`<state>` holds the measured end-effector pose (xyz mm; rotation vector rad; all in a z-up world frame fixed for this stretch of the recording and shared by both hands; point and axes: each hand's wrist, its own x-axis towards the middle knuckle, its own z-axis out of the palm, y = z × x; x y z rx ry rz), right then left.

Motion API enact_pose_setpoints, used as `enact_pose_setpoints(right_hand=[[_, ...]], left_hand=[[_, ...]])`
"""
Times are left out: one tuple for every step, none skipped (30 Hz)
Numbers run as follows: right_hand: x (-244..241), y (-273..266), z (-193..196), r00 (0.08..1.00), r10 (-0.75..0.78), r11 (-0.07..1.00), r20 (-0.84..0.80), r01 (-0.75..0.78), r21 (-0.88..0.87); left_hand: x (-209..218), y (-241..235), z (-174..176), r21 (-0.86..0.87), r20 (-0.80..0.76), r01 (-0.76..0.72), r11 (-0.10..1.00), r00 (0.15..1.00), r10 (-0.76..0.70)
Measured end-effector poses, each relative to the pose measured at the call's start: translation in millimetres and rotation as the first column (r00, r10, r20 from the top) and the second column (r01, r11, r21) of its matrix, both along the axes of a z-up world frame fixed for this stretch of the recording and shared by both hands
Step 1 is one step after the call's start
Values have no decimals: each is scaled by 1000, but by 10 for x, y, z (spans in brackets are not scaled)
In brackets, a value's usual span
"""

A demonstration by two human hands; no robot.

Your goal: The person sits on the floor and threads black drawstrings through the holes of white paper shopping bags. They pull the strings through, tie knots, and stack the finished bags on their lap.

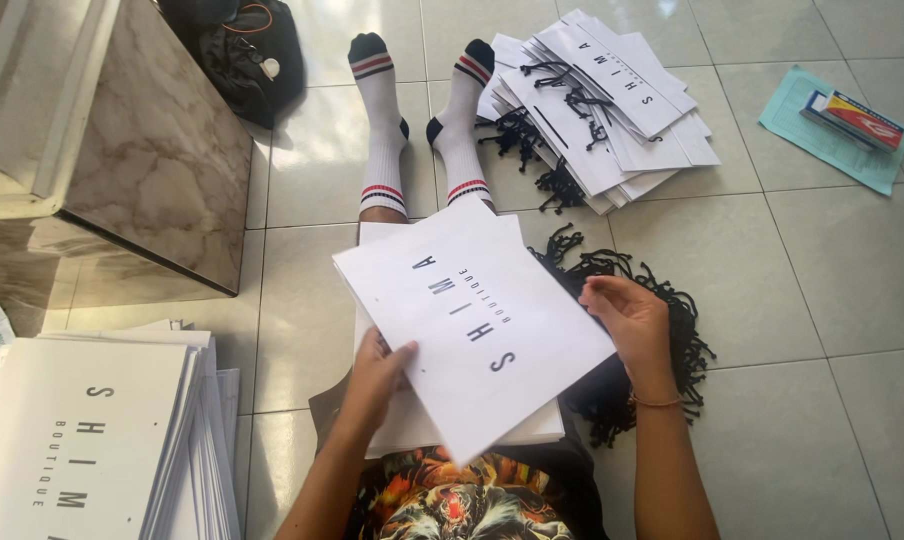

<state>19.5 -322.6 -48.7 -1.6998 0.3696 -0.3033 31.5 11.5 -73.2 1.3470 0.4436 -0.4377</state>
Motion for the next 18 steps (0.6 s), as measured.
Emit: enact_pose_setpoints(right_hand=[[36, 57, 30, 1000, -5, 1000, -2, 5, -1], [50, 115, 60, 997, 37, 987, 68, -26, -161], [65, 162, 85, 987, 91, 947, 129, -46, -319], [81, 245, 135, 990, 68, 945, 120, -25, -325], [106, 316, 180, 961, 209, 915, 181, -128, -383], [136, 388, 227, 910, 346, 868, 228, -218, -446], [122, 444, 259, 921, 322, 871, 217, -198, -450], [124, 518, 279, 903, 407, 861, 138, -329, -388], [129, 596, 299, 869, 491, 838, 68, -449, -310], [133, 662, 310, 873, 484, 841, 64, -444, -309], [139, 737, 323, 835, 540, 819, 107, -492, -296], [159, 837, 332, 785, 600, 788, 154, -547, -282], [147, 885, 312, 784, 602, 788, 154, -550, -277], [143, 942, 289, 766, 629, 765, 133, -579, -282], [142, 1003, 264, 747, 656, 741, 112, -607, -287], [160, 1054, 274, 742, 662, 737, 107, -617, -277], [178, 1111, 278, 751, 650, 753, 117, -615, -234], [179, 1189, 270, 755, 644, 762, 123, -620, -187]], left_hand=[[-42, -34, 54, -1, -2, 5, 1000, 1000, -5], [-89, -66, 104, 39, -27, 44, 998, 999, -43], [-136, -106, 150, 77, -53, 84, 993, 995, -80], [-181, -165, 284, 70, -61, 109, 992, 993, -105], [-222, -230, 417, 110, -119, 84, 990, 990, -70], [-253, -287, 552, 152, -175, 66, 986, 984, -39], [-280, -298, 575, 144, -184, 95, 985, 981, -68], [-312, -290, 599, 169, -216, 122, 978, 973, -85], [-343, -276, 625, 193, -247, 150, 970, 964, -100], [-354, -274, 605, 192, -251, 159, 968, 962, -108], [-365, -263, 587, 168, -252, 159, 973, 961, -114], [-387, -230, 575, 148, -253, 149, 978, 961, -108], [-355, -189, 643, 151, -257, 147, 978, 961, -104], [-326, -141, 709, 308, -288, 324, 894, 928, -237], [-294, -88, 772, 445, -341, 481, 755, 871, -354], [-248, 18, 568, 443, -352, 480, 758, 870, -345], [-208, 134, 356, 639, -272, 458, 618, 886, -375], [-214, 271, 137, 800, -202, 394, 453, 887, -415]])
